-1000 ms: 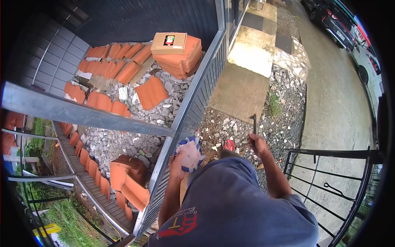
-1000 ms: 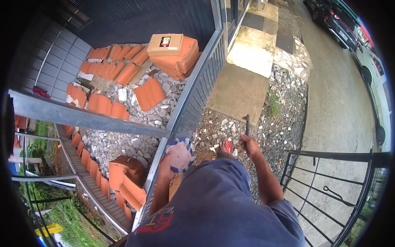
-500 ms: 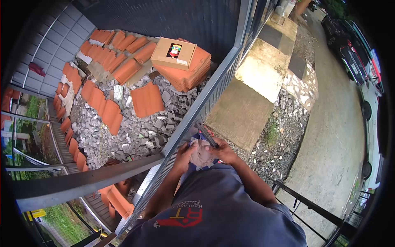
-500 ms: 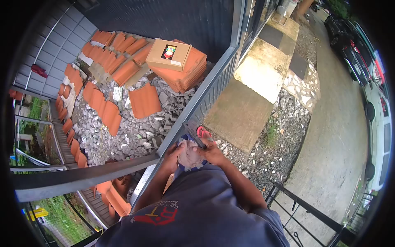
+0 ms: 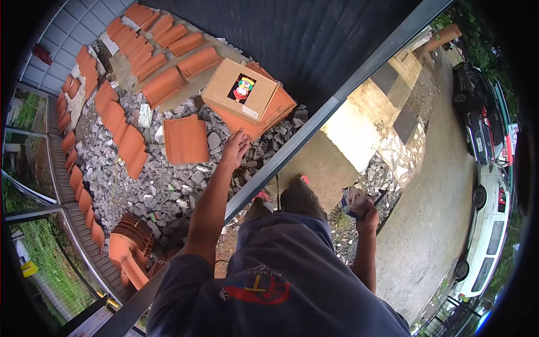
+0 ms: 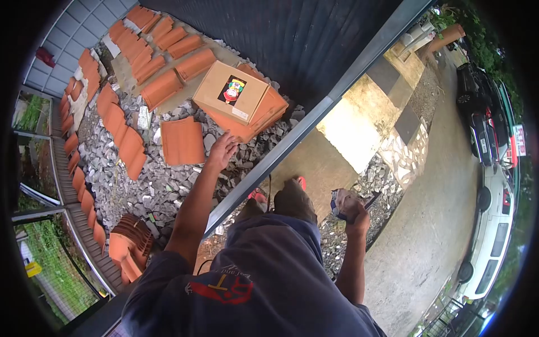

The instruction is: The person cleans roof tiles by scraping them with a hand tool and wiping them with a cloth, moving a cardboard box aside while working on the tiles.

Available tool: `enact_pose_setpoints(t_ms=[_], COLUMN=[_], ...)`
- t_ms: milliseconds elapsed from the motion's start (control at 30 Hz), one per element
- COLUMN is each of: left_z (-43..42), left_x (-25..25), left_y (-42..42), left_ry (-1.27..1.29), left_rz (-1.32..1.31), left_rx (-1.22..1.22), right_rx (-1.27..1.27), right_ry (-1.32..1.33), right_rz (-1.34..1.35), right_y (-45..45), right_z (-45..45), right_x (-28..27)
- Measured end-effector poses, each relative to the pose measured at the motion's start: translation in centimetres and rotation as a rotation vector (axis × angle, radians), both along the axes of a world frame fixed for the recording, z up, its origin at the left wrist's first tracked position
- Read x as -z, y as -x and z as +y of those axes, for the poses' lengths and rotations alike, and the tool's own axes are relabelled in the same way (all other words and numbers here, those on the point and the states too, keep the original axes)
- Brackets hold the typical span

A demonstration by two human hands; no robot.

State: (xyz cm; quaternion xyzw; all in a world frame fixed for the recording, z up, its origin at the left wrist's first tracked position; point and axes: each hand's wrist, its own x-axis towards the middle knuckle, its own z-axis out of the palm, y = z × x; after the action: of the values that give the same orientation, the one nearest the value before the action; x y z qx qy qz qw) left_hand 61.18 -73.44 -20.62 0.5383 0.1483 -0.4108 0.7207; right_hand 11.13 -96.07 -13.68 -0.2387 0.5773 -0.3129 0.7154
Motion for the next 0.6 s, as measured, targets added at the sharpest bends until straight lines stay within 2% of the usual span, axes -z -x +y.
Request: enact_pose_setpoints(t_ms=[33, 67, 167, 200, 267, 300, 333, 400, 433, 467, 533, 600], left_z=[-1.1, -2.1, -4.8, -5.7, -7.2, -7.7, -8.6, -10.0, -10.3, -10.7, -11.4, -12.3], left_x=[1.2, 2.2, 6.6, 6.7, 6.9, 7.0, 7.2, 6.3, 5.6, 5.4, 5.4, 4.8], left_y=[-1.3, -2.5, -4.9, -5.3, -5.7, -5.6, -5.7, -5.5, -5.1, -4.8, -4.6, -4.3], left_ry=[-0.006, -0.003, -0.034, -0.076, -0.137, -0.091, -0.109, -0.149, -0.115, -0.081, -0.118, -0.051], left_rz=[0.013, 0.026, 0.063, 0.101, 0.131, 0.154, 0.187, 0.224, 0.202, 0.182, 0.207, 0.194], left_rx=[-0.006, -0.054, -0.12, -0.149, -0.198, -0.231, -0.278, -0.336, -0.323, -0.314, -0.372, -0.474], right_rx=[0.008, -0.015, -0.241, -0.262, -0.422, -0.533, -0.539, -0.833, -0.85, -0.892, -0.961, -1.098], right_ry=[-0.014, -0.016, -0.061, -0.079, 0.06, 0.105, 0.081, 0.232, 0.211, 0.299, 0.481, 0.531], right_rz=[0.019, 0.106, 0.076, 0.07, -0.008, -0.028, -0.038, 0.164, 0.164, 0.173, 0.191, 0.268], right_y=[-1.3, -1.7, -8.3, -10.9, -16.5, -18.5, -20.2, -24.1, -25.9, -27.6, -29.9, -32.3], right_z=[-0.9, -2.4, -5.5, -6.3, -8.5, -10.2, -12.0, -15.8, -17.7, -19.6, -23.6, -28.1], right_x=[-0.2, 2.0, 3.6, 3.6, 2.6, 3.0, 3.1, 0.6, 0.4, 0.5, 3.1, 3.5])
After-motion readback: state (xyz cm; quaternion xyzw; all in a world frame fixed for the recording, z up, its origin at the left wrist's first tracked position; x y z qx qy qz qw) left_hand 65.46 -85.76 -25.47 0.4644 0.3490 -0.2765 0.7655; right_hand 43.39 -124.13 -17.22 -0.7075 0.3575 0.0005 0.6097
